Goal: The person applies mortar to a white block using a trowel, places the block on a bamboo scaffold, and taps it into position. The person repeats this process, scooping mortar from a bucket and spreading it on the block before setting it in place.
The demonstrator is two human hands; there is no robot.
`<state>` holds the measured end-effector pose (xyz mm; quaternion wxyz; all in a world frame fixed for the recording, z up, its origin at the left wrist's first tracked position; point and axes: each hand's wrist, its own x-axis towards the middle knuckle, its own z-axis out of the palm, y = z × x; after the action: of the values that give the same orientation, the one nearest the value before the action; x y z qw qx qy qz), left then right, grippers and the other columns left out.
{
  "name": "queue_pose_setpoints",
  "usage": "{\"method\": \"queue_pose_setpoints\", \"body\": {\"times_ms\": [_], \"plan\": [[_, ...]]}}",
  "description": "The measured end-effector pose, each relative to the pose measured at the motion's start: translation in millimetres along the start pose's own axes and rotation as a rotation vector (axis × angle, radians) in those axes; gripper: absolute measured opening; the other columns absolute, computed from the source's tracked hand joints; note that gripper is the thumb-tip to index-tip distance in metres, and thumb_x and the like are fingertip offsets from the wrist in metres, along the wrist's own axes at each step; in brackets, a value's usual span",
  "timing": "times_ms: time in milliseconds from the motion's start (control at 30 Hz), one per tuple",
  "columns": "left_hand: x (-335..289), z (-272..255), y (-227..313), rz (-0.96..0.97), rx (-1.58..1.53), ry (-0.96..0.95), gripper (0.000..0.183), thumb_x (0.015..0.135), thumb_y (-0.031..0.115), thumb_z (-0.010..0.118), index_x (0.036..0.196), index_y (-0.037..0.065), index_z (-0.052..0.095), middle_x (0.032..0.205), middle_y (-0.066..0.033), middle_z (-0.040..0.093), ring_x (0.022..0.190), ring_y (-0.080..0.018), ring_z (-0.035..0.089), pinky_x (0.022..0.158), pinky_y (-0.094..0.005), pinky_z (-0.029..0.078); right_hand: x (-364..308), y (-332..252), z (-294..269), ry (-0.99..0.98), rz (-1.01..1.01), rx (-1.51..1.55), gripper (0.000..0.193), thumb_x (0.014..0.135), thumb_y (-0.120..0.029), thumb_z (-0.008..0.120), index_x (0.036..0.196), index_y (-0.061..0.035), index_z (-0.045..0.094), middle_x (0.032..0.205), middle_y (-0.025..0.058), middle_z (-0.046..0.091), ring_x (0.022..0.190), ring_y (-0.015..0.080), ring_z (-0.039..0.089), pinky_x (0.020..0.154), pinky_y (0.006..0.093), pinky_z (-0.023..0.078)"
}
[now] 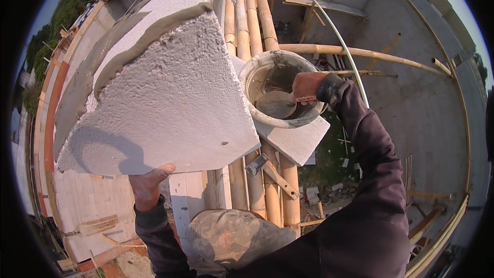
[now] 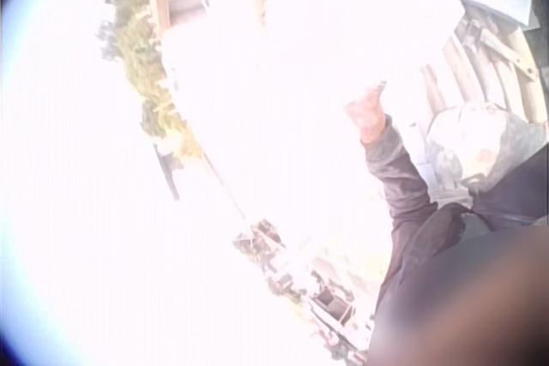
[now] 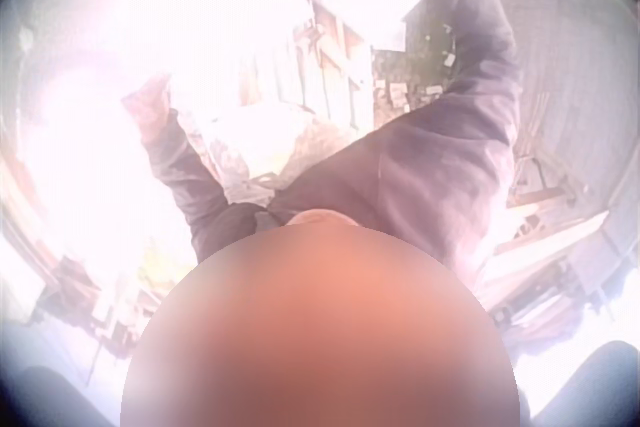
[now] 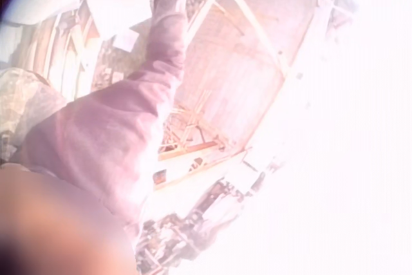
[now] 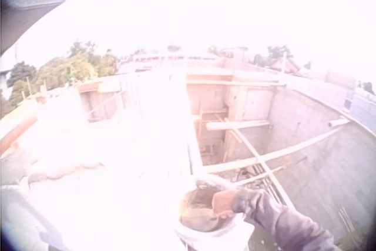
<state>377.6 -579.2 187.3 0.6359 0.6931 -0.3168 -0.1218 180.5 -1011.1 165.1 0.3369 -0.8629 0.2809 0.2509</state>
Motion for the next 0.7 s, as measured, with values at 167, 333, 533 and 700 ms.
{"method": "queue_pose_setpoints", "body": {"times_ms": [167, 333, 533, 700], "plan": [[5, -11, -14, 0.047, 0.028, -0.058, 0.067, 0.067, 0.011, 0.085, 0.125, -0.001, 0.053, 0.114, -0.0084, 0.06, 0.103, -0.0224, 0.058, 0.091, -0.0366, 0.048, -35, 26, 1, 0.075, -0.114, 0.522, 0.024, 0.09, -0.023, 0.061, 0.085, 0.0002, 0.067, 0.07, 0.005, 0.065, 0.053, 0.0119, 0.057, 0.049, 0.0282, 0.046], [3, -12, -13, 0.038, 0.002, -0.235, 0.063, 0.068, -0.001, 0.079, 0.126, 0.0, 0.054, 0.115, -0.0085, 0.061, 0.102, -0.0223, 0.06, 0.09, -0.0375, 0.05, -79, 42, 8, 0.164, -0.215, 0.872, 0.025, 0.087, -0.023, 0.068, 0.091, 0.0016, 0.068, 0.071, 0.0048, 0.062, 0.052, 0.0111, 0.055, 0.047, 0.0247, 0.042], [6, 12, 36, -0.139, -0.102, -0.205, 0.055, 0.071, -0.002, 0.079, 0.122, 0.0, 0.057, 0.115, -0.0072, 0.061, 0.104, -0.0196, 0.059, 0.092, -0.0339, 0.049, -141, -9, -16, 0.397, -0.829, 0.978, 0.039, 0.078, -0.031, 0.08, 0.093, 0.0012, 0.064, 0.074, 0.0054, 0.061, 0.058, 0.0106, 0.056, 0.052, 0.0218, 0.044], [16, 21, 49, -0.004, -0.219, -0.239, 0.064, 0.071, 0.005, 0.084, 0.127, 0.0, 0.053, 0.117, -0.0081, 0.06, 0.109, -0.0194, 0.056, 0.095, -0.0352, 0.047, -156, -75, -57, 0.826, -0.932, 0.583, 0.041, 0.075, -0.011, 0.081, 0.108, 0.0035, 0.062, 0.095, 0.0046, 0.062, 0.081, 0.0106, 0.058, 0.071, 0.0227, 0.048]]}}
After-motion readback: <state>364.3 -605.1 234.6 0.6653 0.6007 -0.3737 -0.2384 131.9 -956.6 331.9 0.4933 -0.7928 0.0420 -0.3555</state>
